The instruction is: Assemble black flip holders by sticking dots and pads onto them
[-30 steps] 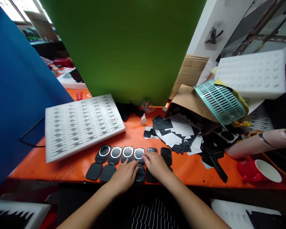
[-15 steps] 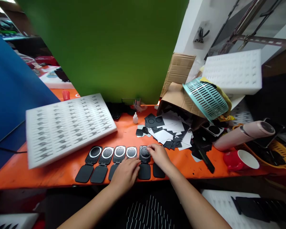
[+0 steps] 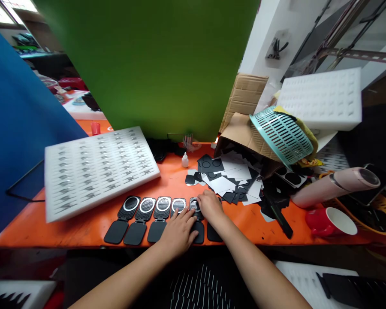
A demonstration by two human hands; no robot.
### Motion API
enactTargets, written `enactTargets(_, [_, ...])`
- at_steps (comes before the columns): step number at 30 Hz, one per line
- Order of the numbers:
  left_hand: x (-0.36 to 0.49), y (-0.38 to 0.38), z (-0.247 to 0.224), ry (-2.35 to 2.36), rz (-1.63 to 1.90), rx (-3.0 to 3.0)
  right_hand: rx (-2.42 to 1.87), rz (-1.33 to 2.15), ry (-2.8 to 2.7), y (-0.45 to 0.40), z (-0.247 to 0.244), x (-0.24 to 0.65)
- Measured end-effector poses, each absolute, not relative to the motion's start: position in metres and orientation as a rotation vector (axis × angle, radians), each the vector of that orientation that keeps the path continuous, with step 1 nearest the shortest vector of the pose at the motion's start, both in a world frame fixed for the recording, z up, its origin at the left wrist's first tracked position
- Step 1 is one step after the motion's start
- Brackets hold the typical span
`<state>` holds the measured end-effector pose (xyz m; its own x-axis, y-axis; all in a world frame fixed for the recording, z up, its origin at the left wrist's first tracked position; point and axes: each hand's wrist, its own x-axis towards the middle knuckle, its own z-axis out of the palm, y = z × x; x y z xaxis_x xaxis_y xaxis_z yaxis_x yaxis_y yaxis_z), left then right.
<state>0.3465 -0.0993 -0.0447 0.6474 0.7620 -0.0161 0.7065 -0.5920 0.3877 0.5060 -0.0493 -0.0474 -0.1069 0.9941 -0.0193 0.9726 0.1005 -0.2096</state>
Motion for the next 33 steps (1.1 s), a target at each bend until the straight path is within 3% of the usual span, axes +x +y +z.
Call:
enactTargets(8, [0.352,-0.087,-0.032,1.183,0.309,2.555,-1.86,0.295,-2.037,-0.074,-0.039,0.519])
enactTargets(13, [0.27,-0.049,0.003,1.559,0.585,2.503,-1.864,0.333,-1.807,-0.099,-0.043,0.536])
enactTargets(16, [0.188,-0.027,0.024,2.085,0.416,2.399,-1.869,0.358,-1.75,-0.112,-0.048,0.542])
enactTargets(20, [0.122,-0.008,0.03,2.201,0.24,2.357,-1.85,0.367,-1.73,-0.12,-0.043,0.536])
enactTargets(26, [0.124,0.008,0.018,2.063,0.023,2.466,-1.731,0.319,-1.78,-0.126,-0.02,0.514])
enactTargets(33, [0.126,0.011,0.018,2.072,0.006,2.502,-1.694,0.352,-1.758,-0.145,-0.017,0.502])
